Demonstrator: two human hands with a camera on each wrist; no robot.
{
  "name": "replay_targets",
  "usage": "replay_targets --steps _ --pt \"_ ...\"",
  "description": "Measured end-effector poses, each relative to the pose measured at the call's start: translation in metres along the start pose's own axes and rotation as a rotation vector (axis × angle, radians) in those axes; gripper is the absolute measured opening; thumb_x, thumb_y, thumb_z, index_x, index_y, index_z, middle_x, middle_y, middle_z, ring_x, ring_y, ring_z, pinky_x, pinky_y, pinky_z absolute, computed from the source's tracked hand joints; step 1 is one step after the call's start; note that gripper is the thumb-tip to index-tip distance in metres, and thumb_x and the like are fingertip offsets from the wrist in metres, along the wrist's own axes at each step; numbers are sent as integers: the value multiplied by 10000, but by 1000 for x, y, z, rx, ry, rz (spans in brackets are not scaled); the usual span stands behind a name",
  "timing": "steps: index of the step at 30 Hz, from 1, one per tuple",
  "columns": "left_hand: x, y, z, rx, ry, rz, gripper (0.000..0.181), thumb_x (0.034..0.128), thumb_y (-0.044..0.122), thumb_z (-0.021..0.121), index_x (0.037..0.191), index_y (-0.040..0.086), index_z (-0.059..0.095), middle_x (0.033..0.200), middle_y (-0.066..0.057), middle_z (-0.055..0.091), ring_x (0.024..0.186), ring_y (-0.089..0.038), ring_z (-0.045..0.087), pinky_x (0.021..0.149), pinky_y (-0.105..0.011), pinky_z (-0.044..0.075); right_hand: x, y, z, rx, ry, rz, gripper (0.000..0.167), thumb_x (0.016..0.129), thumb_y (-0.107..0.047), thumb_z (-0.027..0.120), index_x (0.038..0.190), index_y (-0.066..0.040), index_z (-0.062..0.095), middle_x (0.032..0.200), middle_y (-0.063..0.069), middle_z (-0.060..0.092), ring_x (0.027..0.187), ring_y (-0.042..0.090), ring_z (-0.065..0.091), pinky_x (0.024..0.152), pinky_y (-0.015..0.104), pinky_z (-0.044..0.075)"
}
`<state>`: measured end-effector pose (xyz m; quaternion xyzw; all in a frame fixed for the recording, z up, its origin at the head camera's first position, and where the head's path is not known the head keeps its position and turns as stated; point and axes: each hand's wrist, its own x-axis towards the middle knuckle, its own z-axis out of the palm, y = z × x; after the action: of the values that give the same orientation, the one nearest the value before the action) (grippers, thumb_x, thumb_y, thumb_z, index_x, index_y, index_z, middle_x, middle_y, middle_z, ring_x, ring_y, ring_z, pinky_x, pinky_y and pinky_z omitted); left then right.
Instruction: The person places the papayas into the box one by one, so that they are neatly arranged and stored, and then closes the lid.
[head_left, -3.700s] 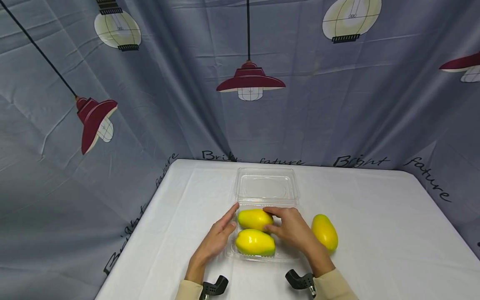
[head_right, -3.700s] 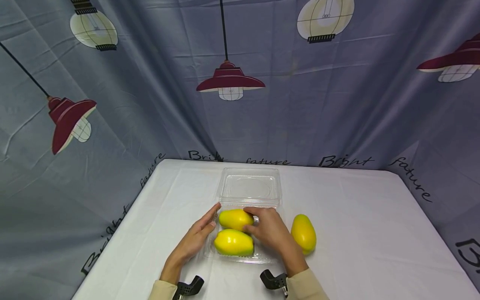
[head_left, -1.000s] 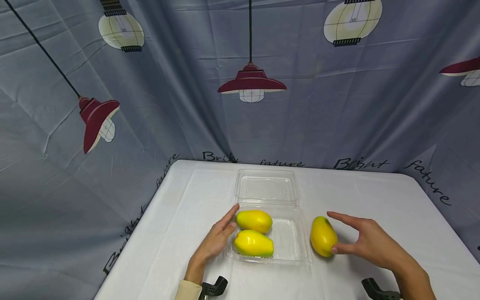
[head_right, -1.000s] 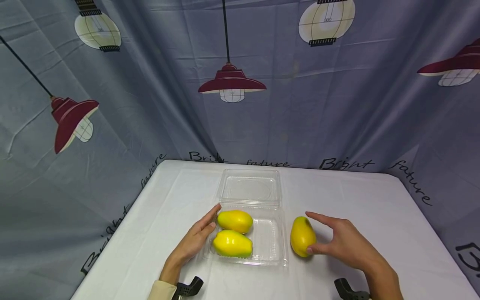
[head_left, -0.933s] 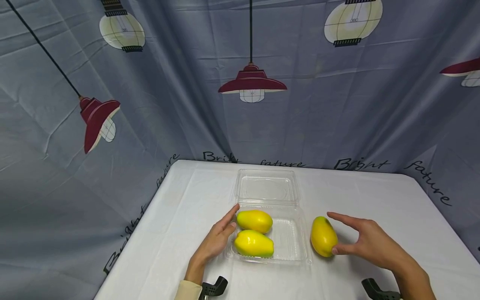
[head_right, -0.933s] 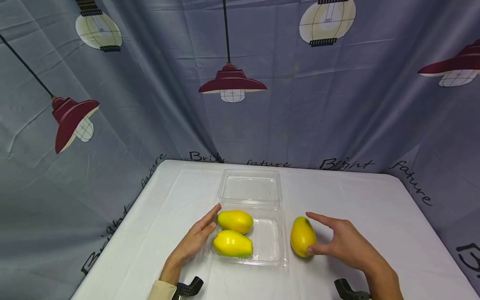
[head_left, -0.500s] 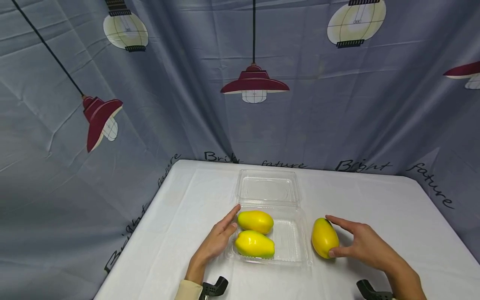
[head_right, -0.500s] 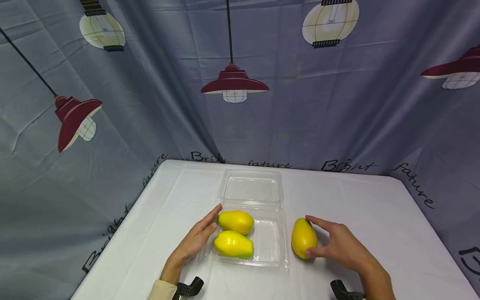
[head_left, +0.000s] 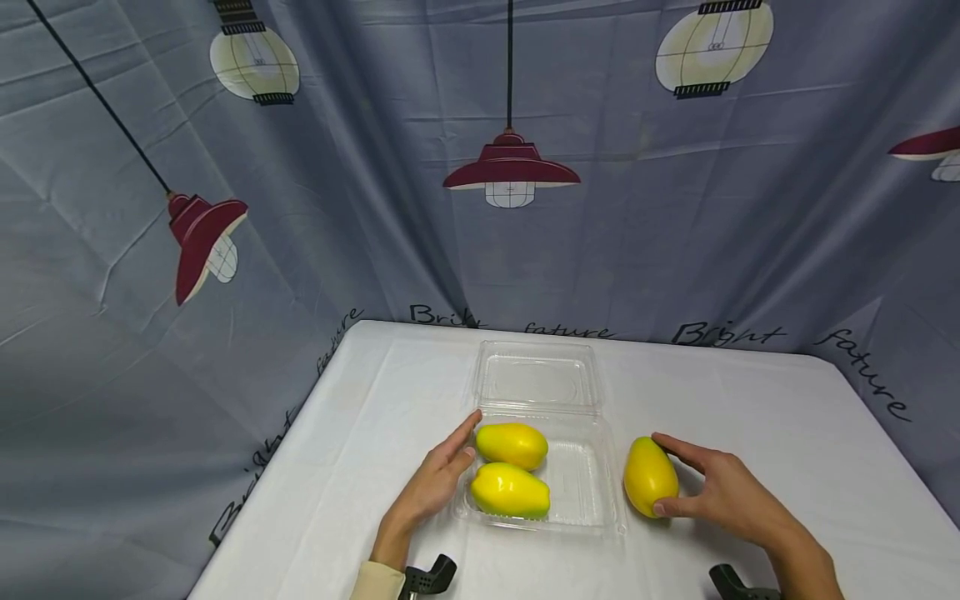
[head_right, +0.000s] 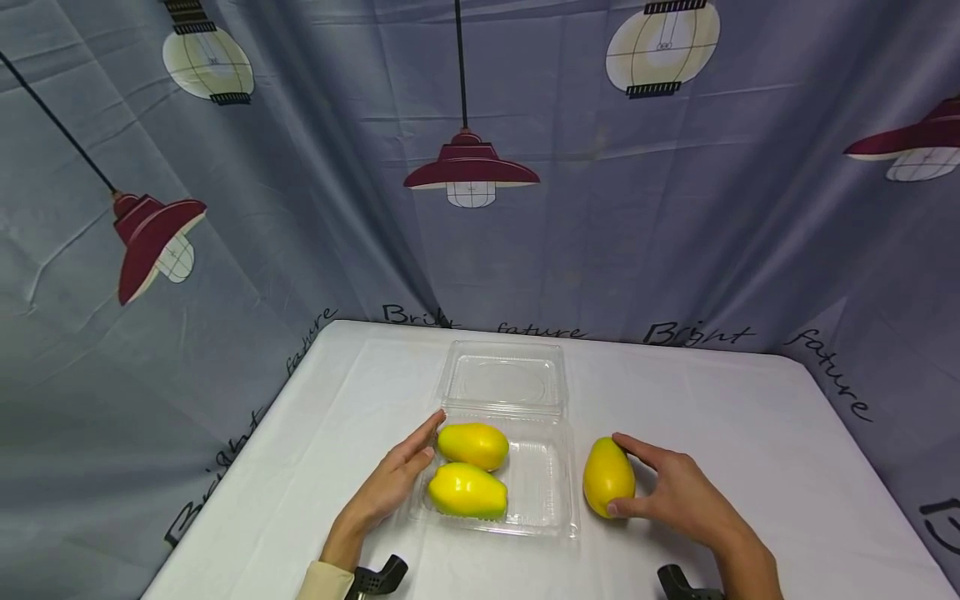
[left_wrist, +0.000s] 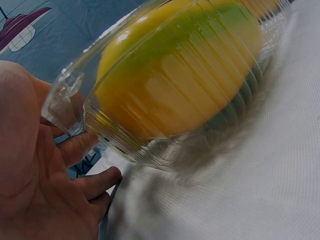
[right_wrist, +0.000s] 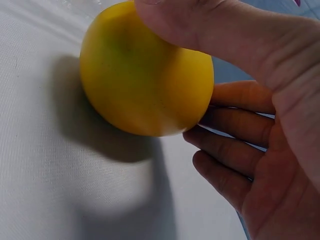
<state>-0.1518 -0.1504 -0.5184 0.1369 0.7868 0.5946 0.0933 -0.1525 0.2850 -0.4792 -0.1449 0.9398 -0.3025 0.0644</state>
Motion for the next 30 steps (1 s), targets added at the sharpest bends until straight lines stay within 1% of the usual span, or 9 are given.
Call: replay_targets --steps 7,10,15,19,21,24,27,28,30 --pt "-1 1 0 3 -1 -4 597 1173 149 432 1751 155 282 1822 -21 255 1699 -288 202 1375 -524 148 -5 -3 -7 -24 -1 16 1063 733 -597 977 1558 -45 598 1526 214 657 1392 542 601 1066 768 513" --pt "-1 1 0 10 2 -2 597 1172 148 432 1750 144 281 1821 -26 259 1697 -292 211 1374 -526 156 -9 -6 -15 -27 17 11 1060 725 -598 981 1563 -71 602 1525 190 666 1389 533 605 1063 776 506" --pt "0 0 0 17 10 3 596 1170 138 436 1748 137 287 1817 -30 271 1693 -305 226 1375 -553 164 -13 -18 -29 -46 57 -35 1050 721 -592 986 1570 -106 602 1518 167 677 1365 527 627 1046 768 520" --pt "0 0 0 15 11 2 597 1169 132 438 1747 137 289 1815 -33 274 1691 -311 230 1376 -553 166 -16 -30 -35 -62 91 -79 1037 725 -599 982 1575 -142 604 1518 125 685 1365 496 641 1049 735 529" --pt "0 1 0 13 9 0 596 1170 127 433 1747 133 285 1817 -31 270 1692 -306 227 1375 -546 162 -18 -36 -38 -77 105 -100 1026 725 -606 979 1577 -172 607 1525 81 686 1371 456 648 1059 678 548" --pt "0 1 0 7 4 -3 595 1172 120 424 1749 129 277 1820 -28 261 1695 -298 216 1373 -533 155 -19 -46 -40 -94 122 -123 1008 725 -605 980 1575 -205 613 1533 26 683 1378 403 653 1060 630 564" --pt "0 2 0 3 1 1 595 1173 114 416 1750 118 270 1822 -43 251 1697 -305 207 1372 -541 154 -19 -55 -40 -97 131 -142 1004 722 -602 983 1576 -223 613 1532 10 683 1370 387 659 1050 617 582" --pt "0 2 0 2 1 2 595 1172 110 414 1749 115 269 1822 -49 250 1697 -308 206 1372 -545 154 -19 -58 -40 -97 132 -148 1005 723 -605 982 1576 -226 612 1532 7 683 1367 381 662 1049 629 580" --pt "0 3 0 -1 1 3 595 1171 105 412 1749 109 268 1823 -54 249 1697 -310 204 1372 -547 155 -17 -64 -39 -92 138 -161 999 721 -608 981 1572 -234 616 1528 -2 686 1368 368 665 1054 598 592"
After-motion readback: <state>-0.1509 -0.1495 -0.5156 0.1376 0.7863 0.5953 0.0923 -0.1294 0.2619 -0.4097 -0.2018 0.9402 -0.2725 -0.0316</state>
